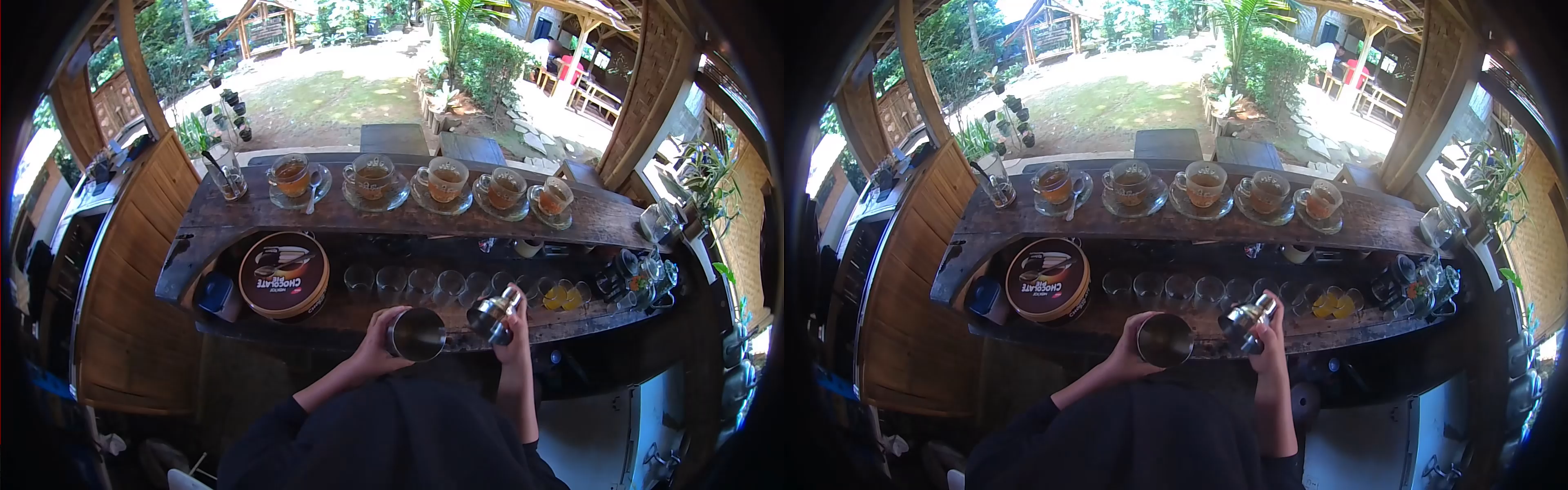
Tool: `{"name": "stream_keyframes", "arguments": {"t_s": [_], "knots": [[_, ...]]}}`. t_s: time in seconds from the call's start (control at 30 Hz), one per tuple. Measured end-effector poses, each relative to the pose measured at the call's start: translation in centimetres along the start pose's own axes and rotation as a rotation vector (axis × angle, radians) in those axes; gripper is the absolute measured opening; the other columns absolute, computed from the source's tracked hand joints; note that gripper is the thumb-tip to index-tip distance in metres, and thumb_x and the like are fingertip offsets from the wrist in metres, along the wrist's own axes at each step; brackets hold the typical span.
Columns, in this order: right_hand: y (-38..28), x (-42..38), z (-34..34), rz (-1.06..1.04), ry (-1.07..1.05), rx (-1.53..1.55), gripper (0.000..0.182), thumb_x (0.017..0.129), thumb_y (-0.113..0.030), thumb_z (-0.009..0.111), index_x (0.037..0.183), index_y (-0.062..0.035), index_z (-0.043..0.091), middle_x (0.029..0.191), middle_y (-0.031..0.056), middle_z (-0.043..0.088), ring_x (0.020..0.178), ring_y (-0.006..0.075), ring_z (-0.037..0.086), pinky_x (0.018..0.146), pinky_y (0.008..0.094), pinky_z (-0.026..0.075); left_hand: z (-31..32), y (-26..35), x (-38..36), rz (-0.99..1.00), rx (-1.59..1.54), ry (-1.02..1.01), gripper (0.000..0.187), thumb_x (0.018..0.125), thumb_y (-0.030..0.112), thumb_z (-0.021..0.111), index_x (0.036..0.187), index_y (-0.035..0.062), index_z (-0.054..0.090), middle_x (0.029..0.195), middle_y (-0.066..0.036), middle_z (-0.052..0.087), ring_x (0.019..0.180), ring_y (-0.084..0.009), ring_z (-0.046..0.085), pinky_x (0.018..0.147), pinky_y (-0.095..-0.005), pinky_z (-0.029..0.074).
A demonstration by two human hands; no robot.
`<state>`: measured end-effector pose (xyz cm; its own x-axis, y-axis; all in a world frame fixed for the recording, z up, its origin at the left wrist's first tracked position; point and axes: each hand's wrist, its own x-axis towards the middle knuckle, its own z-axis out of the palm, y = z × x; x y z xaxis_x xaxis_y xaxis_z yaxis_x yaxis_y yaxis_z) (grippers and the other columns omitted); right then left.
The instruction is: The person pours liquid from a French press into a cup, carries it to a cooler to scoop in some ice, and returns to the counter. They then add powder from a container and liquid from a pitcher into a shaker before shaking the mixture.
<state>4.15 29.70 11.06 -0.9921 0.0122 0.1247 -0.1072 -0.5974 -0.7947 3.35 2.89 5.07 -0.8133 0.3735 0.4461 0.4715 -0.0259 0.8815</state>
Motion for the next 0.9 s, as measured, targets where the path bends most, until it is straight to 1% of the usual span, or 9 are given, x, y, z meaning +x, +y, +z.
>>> {"name": "stream_keyframes", "arguments": {"t_s": [0.1,0.17,0.23,0.3,0.43,0.6,0.83,0.87,0.9], "knots": [[2.2,-2.1,-1.1,0.152,0.148,-0.057,0.073,0.071,-0.011,0.055,0.136,-0.0150,0.022,0.111,0.0176,0.051,0.099,0.0273,0.057,0.081,0.0413,0.052,-0.7,-0.1,-0.2,0.154,0.161,-0.027,0.094,0.056,0.011,0.083,0.133,0.0107,0.029,0.130,-0.015,0.039,0.123,-0.0316,0.037,0.102,-0.0403,0.034],[3.3,-3.2,-1.0,0.135,0.190,-0.333,0.079,0.070,-0.001,0.064,0.135,-0.0145,0.021,0.115,0.0129,0.044,0.100,0.0198,0.053,0.084,0.0336,0.047,-0.8,-0.5,-0.8,0.127,0.186,-0.047,0.096,0.057,0.008,0.083,0.133,0.0112,0.025,0.132,-0.014,0.037,0.124,-0.0286,0.038,0.101,-0.0405,0.036],[5.6,-3.2,-2.4,-0.122,0.061,-0.581,0.083,0.067,-0.003,0.074,0.132,-0.0101,0.023,0.117,0.0130,0.043,0.103,0.0195,0.051,0.088,0.0322,0.044,-0.7,-1.5,-1.3,0.104,0.209,-0.067,0.098,0.058,0.005,0.083,0.133,0.0117,0.021,0.133,-0.014,0.034,0.125,-0.0257,0.039,0.100,-0.0406,0.037],[7.0,-2.6,-3.3,-0.212,0.058,-0.801,0.084,0.065,-0.005,0.078,0.130,-0.0083,0.025,0.117,0.0137,0.043,0.104,0.0214,0.051,0.089,0.0331,0.044,-0.3,-2.0,-1.6,-0.045,0.028,-0.004,0.097,0.060,0.005,0.083,0.134,0.0103,0.020,0.132,-0.014,0.035,0.125,-0.0246,0.039,0.101,-0.0400,0.037],[7.3,-1.3,-3.3,-0.443,-0.027,-1.260,0.085,0.059,-0.012,0.085,0.126,-0.0073,0.033,0.118,0.0163,0.044,0.105,0.0286,0.051,0.090,0.0364,0.045,0.4,-0.9,-0.4,-0.118,-0.092,0.119,0.096,0.060,0.010,0.083,0.135,0.0042,0.023,0.133,-0.015,0.036,0.127,-0.0239,0.037,0.103,-0.0372,0.033],[8.5,-0.4,-4.0,-0.436,-0.147,-1.247,0.081,0.059,-0.009,0.084,0.124,-0.0083,0.035,0.121,0.0180,0.044,0.107,0.0312,0.051,0.088,0.0365,0.047,0.1,-1.1,-0.1,-0.091,0.115,0.135,0.103,0.063,0.015,0.084,0.138,0.0023,0.015,0.135,-0.015,0.033,0.129,-0.0242,0.033,0.105,-0.0369,0.029],[10.0,-0.8,-4.9,-0.505,-0.051,-1.200,0.091,0.056,-0.008,0.086,0.128,-0.0098,0.030,0.129,0.0168,0.036,0.114,0.0286,0.046,0.089,0.0348,0.046,-0.1,0.3,-1.0,-0.160,0.066,0.176,0.114,0.061,0.021,0.086,0.141,0.0031,0.006,0.138,-0.017,0.028,0.134,-0.0264,0.025,0.108,-0.0384,0.024],[9.8,-1.0,-4.8,-0.477,-0.063,-1.172,0.095,0.054,-0.009,0.087,0.129,-0.0094,0.029,0.131,0.0167,0.035,0.119,0.0300,0.041,0.095,0.0374,0.041,-0.4,-0.2,-1.9,-0.143,0.189,0.209,0.112,0.061,0.022,0.086,0.141,0.0034,0.010,0.133,-0.016,0.034,0.127,-0.0260,0.035,0.101,-0.0377,0.035],[9.5,-1.1,-4.8,-0.480,-0.100,-1.152,0.095,0.054,-0.009,0.087,0.129,-0.0094,0.029,0.131,0.0167,0.035,0.119,0.0300,0.041,0.095,0.0374,0.041,-1.3,1.0,-2.4,-0.147,0.212,0.241,0.112,0.061,0.022,0.086,0.141,0.0034,0.010,0.133,-0.016,0.034,0.127,-0.0260,0.035,0.101,-0.0377,0.035]]}}
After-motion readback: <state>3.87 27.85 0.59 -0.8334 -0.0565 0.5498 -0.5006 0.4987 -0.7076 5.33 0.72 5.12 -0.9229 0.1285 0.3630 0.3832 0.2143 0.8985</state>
